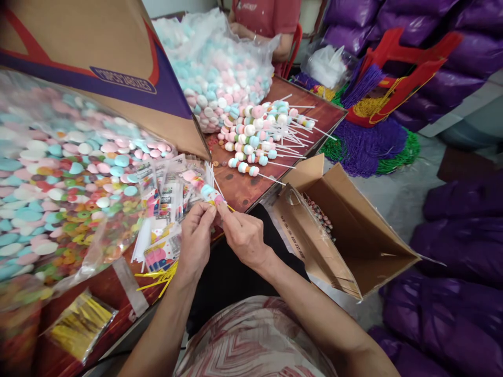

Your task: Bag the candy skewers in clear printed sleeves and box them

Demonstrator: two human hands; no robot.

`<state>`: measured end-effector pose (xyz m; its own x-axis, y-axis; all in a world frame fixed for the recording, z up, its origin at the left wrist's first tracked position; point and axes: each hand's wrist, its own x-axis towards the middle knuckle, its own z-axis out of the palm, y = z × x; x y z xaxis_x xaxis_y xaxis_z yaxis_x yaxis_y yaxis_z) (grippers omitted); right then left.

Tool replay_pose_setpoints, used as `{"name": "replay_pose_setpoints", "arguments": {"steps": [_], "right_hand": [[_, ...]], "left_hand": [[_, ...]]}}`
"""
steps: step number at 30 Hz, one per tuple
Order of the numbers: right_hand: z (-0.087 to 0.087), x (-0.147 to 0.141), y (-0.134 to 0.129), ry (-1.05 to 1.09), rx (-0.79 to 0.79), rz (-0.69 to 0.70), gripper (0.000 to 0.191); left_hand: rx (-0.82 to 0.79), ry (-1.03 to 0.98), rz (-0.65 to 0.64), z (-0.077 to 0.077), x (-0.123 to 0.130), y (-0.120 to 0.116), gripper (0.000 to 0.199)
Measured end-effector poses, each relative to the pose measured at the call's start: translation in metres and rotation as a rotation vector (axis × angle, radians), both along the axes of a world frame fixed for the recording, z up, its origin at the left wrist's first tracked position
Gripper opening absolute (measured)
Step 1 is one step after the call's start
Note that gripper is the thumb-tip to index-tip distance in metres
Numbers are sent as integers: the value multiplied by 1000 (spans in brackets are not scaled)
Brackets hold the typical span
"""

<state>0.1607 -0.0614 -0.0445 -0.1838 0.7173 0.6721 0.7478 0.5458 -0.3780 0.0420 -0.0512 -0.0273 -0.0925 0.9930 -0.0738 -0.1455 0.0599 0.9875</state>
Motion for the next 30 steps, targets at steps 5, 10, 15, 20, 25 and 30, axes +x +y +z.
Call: {"name": "replay_pose_setpoints", "arguments": {"steps": [5, 10, 15, 20, 25, 30], "right_hand": [[-3, 1, 2, 0, 22, 44, 42], [-10, 3, 3, -66, 18, 102, 39], [-7, -1, 0, 174, -49, 101, 44], [-11, -5, -5, 272, -165, 137, 45], [-20, -3, -2, 199, -219, 179, 47], [-19, -6, 2, 164, -212, 140, 43]], "left_hand": [[-176, -335, 34, 8, -1, 12, 26], [-232, -439, 26, 17, -5, 27, 33], [-216, -562, 12, 16, -3, 30, 29], [-189, -595, -3, 11, 2, 27, 27], [-170, -608, -42, 6, 2, 24, 26], [-156, -597, -91, 4, 6, 20, 23]]}}
